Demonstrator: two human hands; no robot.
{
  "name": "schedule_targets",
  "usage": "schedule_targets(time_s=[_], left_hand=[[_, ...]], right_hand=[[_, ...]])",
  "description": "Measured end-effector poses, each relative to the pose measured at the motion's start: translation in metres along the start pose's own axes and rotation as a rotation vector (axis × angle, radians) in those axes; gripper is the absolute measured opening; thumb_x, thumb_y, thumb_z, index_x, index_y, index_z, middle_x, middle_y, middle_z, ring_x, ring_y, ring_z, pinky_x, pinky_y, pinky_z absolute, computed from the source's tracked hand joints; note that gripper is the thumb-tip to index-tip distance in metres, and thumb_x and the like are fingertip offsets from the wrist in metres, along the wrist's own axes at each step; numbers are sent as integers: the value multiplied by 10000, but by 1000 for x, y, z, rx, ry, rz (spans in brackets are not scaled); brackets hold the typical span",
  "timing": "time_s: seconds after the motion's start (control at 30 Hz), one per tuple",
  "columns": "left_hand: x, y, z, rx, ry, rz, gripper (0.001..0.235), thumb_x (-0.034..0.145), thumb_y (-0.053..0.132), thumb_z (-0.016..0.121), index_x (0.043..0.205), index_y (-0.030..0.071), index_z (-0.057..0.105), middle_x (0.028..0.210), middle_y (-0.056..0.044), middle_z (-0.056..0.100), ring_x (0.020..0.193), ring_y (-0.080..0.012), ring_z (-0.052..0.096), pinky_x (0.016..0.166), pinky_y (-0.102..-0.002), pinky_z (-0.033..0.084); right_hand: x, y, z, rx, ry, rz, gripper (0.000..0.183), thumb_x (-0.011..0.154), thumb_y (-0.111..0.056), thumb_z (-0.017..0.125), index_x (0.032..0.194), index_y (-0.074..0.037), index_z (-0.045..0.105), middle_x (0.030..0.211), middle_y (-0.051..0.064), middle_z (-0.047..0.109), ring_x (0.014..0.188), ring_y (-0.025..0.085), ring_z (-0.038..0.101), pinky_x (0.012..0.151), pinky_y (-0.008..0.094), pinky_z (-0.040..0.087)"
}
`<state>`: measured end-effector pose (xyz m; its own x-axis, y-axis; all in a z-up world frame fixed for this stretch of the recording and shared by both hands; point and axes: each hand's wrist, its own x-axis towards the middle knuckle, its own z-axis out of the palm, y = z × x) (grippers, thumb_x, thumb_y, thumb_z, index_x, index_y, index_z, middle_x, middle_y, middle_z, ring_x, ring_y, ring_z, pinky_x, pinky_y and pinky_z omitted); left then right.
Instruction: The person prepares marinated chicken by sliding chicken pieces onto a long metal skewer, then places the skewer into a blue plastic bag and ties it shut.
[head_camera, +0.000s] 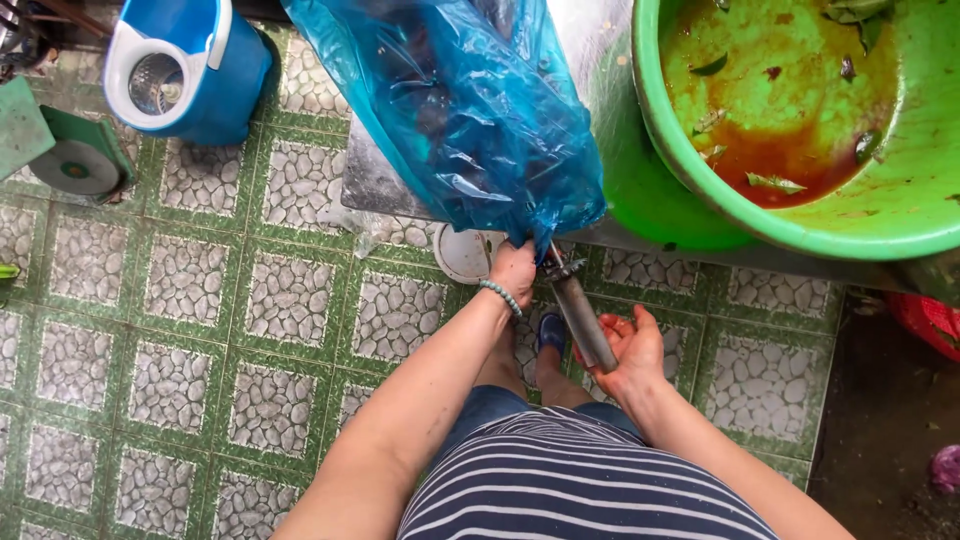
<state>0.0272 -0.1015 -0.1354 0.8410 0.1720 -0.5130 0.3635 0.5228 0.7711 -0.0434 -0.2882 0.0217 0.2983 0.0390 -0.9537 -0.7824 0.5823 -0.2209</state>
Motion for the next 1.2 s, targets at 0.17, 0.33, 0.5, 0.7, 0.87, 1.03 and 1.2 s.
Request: schedule_targets(time_s=[0.17, 0.33, 0.5, 0.7, 0.87, 1.03, 1.2], left_hand=[[-3, 25, -10, -55, -52, -111, 304, 899, 103, 666, 1161, -50, 695, 1138, -84, 732, 998, -189, 656, 917, -326, 491], [-16, 49, -24, -85, -75, -112, 415, 850, 101, 725, 1238, -30, 656, 1193, -62, 726, 1051, -193, 668, 954, -328, 502], [-41, 85, -24, 39, -43, -134, 464, 831, 130, 773, 1248, -31, 646, 1101, -94, 728, 890, -206, 684, 720, -348, 546], [-34, 82, -39, 352, 79, 127, 370, 754, 77, 876, 1065, -69, 738, 980, -97, 764, 811, -161, 665, 719, -298, 525], [-11, 65, -35, 396, 159, -6, 290, 741, 67, 878, 965, -66, 750, 809, -73, 742, 637, -156, 635, 553, -290, 516], [2, 52, -58, 155, 146, -256, 252, 804, 81, 852, 956, -41, 693, 716, -102, 672, 548, -197, 611, 413, -284, 478], [-7, 51, -81, -438, 52, -450, 190, 917, -15, 688, 1080, -108, 664, 942, -196, 728, 751, -287, 754, 656, -336, 669]], right_hand=[[19, -32, -36, -358, -106, -191, 358, 1012, -473, 491, 1032, -132, 600, 926, 46, 682, 819, 215, 646, 690, 407, 505], [17, -90, 10, -984, -133, -846, 317, 967, -240, 672, 1212, -44, 627, 951, 29, 667, 833, 111, 588, 718, 280, 488], [21, -112, 100, -998, -321, -989, 487, 900, -87, 678, 1366, -59, 539, 860, 13, 608, 684, 82, 565, 599, 250, 491], [114, -87, 105, -1078, -371, -637, 162, 899, -25, 623, 1008, 13, 737, 756, 34, 694, 598, 129, 633, 519, 303, 516], [108, -81, 141, -1306, -315, -655, 112, 809, -32, 724, 890, 39, 754, 713, 88, 711, 554, 171, 655, 467, 322, 494], [90, -81, 158, -1302, -339, -705, 180, 758, -100, 801, 860, 31, 732, 699, 82, 694, 524, 151, 616, 444, 317, 468], [73, -81, 159, -1248, -453, -506, 215, 730, -118, 821, 907, -34, 733, 688, 43, 682, 503, 130, 585, 428, 284, 429]])
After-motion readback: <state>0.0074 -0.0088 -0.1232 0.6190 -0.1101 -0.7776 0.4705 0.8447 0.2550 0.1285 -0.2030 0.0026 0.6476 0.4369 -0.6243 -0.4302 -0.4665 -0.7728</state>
